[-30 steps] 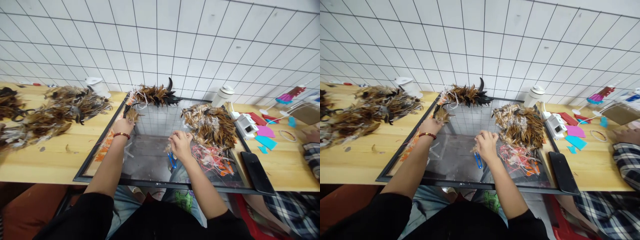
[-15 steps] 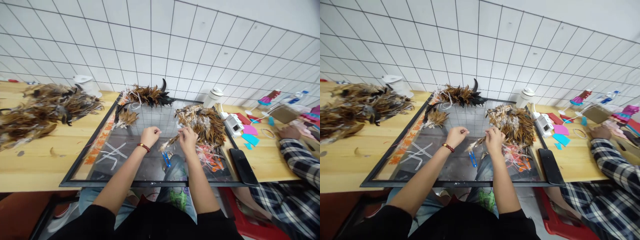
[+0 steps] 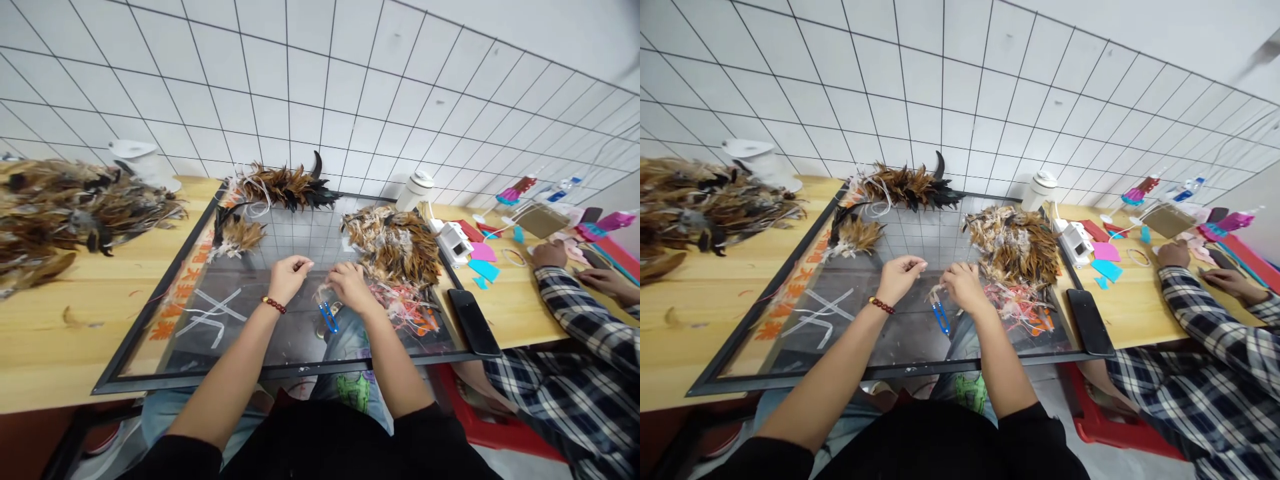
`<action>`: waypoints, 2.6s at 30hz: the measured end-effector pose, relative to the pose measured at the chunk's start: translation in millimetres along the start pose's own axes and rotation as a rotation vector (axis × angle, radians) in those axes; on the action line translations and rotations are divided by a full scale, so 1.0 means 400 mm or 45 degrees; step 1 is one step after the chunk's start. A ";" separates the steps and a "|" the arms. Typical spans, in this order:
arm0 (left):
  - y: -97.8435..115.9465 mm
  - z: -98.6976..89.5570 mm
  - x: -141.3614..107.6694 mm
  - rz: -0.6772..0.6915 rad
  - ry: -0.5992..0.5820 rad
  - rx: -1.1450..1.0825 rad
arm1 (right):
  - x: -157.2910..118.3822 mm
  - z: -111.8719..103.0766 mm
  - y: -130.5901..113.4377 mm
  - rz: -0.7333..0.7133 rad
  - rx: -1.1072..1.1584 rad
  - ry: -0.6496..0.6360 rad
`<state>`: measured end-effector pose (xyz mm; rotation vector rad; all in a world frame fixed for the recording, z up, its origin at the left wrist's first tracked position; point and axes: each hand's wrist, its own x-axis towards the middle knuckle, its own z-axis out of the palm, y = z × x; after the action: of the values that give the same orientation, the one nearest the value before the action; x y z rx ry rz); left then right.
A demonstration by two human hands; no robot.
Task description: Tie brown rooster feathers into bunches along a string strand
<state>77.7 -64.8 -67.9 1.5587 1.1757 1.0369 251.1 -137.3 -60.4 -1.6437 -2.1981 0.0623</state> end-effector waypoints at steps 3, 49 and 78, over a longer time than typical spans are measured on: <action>0.004 0.009 -0.007 0.019 -0.085 -0.002 | 0.001 -0.006 -0.003 0.070 -0.041 0.106; 0.045 0.047 -0.043 -0.308 -0.388 -0.669 | 0.031 0.043 -0.036 0.509 1.266 0.527; 0.011 0.027 -0.005 -0.184 0.204 -0.653 | -0.024 -0.056 0.047 0.310 -0.001 0.114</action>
<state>88.6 -69.1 -66.6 0.9927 1.0066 1.2629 278.1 -144.8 -47.8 -1.8693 -1.9236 0.0538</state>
